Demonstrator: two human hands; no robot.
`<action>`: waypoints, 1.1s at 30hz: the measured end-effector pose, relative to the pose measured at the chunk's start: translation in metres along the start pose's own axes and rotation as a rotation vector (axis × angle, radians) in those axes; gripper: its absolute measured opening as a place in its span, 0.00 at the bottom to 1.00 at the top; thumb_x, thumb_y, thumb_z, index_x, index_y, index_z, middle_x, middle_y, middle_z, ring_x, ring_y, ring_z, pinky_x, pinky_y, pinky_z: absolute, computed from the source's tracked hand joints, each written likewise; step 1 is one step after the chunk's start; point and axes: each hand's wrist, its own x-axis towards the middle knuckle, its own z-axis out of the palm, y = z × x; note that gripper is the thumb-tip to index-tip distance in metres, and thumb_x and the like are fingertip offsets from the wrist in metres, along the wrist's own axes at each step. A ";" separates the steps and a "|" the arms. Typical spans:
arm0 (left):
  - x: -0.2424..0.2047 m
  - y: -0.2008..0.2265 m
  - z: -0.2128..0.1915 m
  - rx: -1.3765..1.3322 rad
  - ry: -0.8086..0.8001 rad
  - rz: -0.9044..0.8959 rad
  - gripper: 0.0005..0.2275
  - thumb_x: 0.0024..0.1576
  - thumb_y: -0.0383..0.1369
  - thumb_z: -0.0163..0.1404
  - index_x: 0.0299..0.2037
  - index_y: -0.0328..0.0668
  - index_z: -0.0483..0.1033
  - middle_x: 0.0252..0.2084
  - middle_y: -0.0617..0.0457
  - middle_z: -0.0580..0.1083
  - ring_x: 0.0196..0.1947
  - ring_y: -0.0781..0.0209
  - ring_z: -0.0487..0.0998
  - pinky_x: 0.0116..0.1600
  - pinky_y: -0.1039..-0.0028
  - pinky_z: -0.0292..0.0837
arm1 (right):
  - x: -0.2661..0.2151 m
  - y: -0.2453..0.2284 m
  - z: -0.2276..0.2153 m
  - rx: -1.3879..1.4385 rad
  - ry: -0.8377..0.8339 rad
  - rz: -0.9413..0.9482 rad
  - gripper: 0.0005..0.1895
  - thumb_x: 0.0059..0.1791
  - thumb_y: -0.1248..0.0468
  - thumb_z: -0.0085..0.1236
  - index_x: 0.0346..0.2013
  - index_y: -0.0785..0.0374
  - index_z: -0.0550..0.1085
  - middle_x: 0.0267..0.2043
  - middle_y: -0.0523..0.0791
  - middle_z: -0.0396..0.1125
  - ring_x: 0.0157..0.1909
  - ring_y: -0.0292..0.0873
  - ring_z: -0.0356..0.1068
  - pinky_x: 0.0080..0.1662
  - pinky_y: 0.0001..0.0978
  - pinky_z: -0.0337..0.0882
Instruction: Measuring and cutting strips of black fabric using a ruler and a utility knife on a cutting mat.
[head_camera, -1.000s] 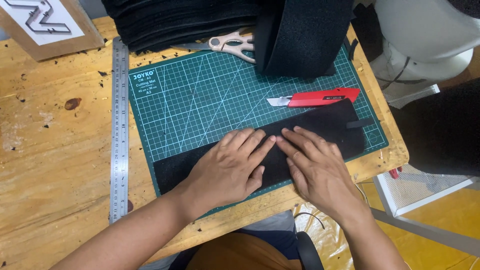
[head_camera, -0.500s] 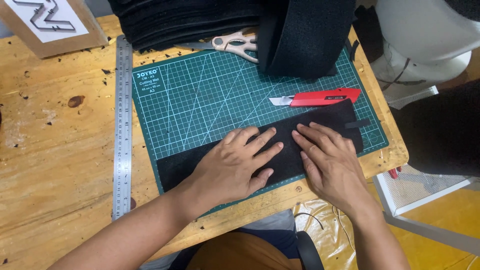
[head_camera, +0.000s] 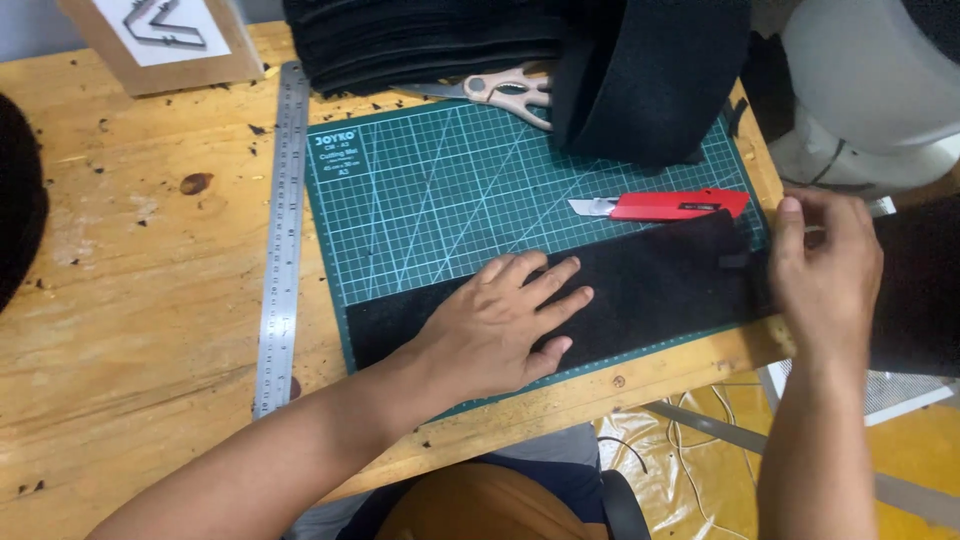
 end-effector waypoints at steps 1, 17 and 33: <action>0.000 0.000 0.000 0.005 0.001 -0.006 0.25 0.66 0.47 0.32 0.72 0.50 0.63 0.73 0.46 0.62 0.67 0.45 0.62 0.66 0.54 0.58 | 0.006 0.008 0.003 0.005 0.000 -0.005 0.12 0.65 0.66 0.51 0.55 0.74 0.77 0.53 0.58 0.70 0.51 0.59 0.70 0.51 0.51 0.67; -0.003 0.000 0.008 -0.060 0.040 -0.036 0.26 0.64 0.49 0.38 0.71 0.52 0.64 0.74 0.47 0.61 0.70 0.44 0.61 0.70 0.54 0.56 | 0.027 0.041 0.017 -0.072 -0.241 -0.044 0.11 0.61 0.67 0.65 0.56 0.70 0.83 0.47 0.54 0.72 0.41 0.52 0.71 0.44 0.41 0.68; -0.004 0.000 0.005 -0.082 0.086 -0.015 0.24 0.64 0.48 0.41 0.69 0.52 0.67 0.73 0.46 0.64 0.70 0.42 0.63 0.70 0.51 0.59 | 0.028 0.073 0.029 0.048 -0.264 -0.036 0.13 0.62 0.71 0.64 0.61 0.73 0.81 0.43 0.53 0.65 0.43 0.49 0.67 0.43 0.38 0.65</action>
